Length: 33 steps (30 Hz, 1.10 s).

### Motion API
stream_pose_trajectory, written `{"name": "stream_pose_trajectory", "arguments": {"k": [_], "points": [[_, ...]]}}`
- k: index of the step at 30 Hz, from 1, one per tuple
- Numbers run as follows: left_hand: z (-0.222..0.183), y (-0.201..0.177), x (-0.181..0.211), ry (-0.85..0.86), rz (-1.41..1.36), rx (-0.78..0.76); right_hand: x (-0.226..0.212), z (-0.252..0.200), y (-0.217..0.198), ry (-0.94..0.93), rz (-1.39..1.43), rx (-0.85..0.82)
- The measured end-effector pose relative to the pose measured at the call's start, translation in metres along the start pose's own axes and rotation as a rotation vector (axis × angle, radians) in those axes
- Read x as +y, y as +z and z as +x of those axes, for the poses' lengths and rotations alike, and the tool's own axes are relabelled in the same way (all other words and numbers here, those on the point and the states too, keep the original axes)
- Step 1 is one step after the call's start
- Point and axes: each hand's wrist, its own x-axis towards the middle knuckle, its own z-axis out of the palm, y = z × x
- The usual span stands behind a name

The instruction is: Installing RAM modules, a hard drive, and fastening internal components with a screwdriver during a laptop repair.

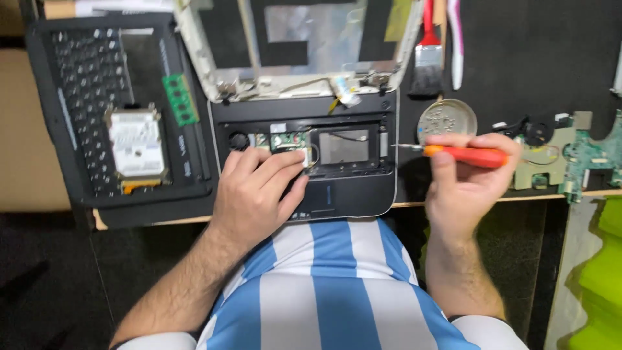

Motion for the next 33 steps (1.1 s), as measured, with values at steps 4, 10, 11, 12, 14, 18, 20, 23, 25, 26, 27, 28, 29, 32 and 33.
{"name": "stream_pose_trajectory", "arguments": {"k": [4,10,11,12,14,18,20,23,25,26,27,28,29,32,33], "points": [[-0.004,0.005,0.0,-0.01,0.037,-0.009,-0.01,-0.012,0.041,0.076,0.087,-0.204],[-0.006,0.008,0.003,-0.06,0.017,0.031,-0.003,-0.014,0.073,-0.107,0.063,-0.393],[-0.006,0.008,0.003,-0.056,0.017,0.026,-0.003,-0.015,0.073,-0.123,0.038,-0.409],[-0.007,0.01,0.003,-0.051,0.017,0.021,-0.002,-0.015,0.073,-0.138,0.013,-0.425],[-0.009,0.01,0.002,-0.048,0.018,0.015,-0.003,-0.016,0.074,-0.138,-0.003,-0.446],[-0.013,0.013,-0.001,-0.016,0.019,-0.002,-0.005,-0.015,0.075,-0.173,-0.025,-0.486],[-0.013,0.014,-0.001,-0.012,0.017,-0.005,-0.004,-0.015,0.076,-0.181,-0.034,-0.485],[-0.014,0.015,-0.001,-0.003,0.024,-0.007,-0.005,-0.016,0.077,-0.196,-0.052,-0.487],[-0.015,0.015,-0.001,0.003,0.032,-0.008,-0.005,-0.016,0.077,-0.202,-0.064,-0.487],[-0.014,0.015,-0.001,0.007,0.036,-0.01,-0.005,-0.016,0.076,-0.207,-0.067,-0.49],[-0.014,0.015,-0.001,0.013,0.04,-0.011,-0.005,-0.016,0.076,-0.214,-0.07,-0.49],[-0.013,0.015,-0.002,0.017,0.041,-0.012,-0.006,-0.015,0.077,-0.215,-0.07,-0.487],[-0.014,0.015,-0.001,0.017,0.041,-0.021,-0.006,-0.015,0.078,-0.207,-0.071,-0.491],[-0.013,0.014,-0.001,0.019,0.04,-0.034,-0.006,-0.016,0.078,-0.197,-0.073,-0.494],[-0.013,0.013,0.0,0.018,0.04,-0.035,-0.006,-0.016,0.078,-0.197,-0.074,-0.495]]}}
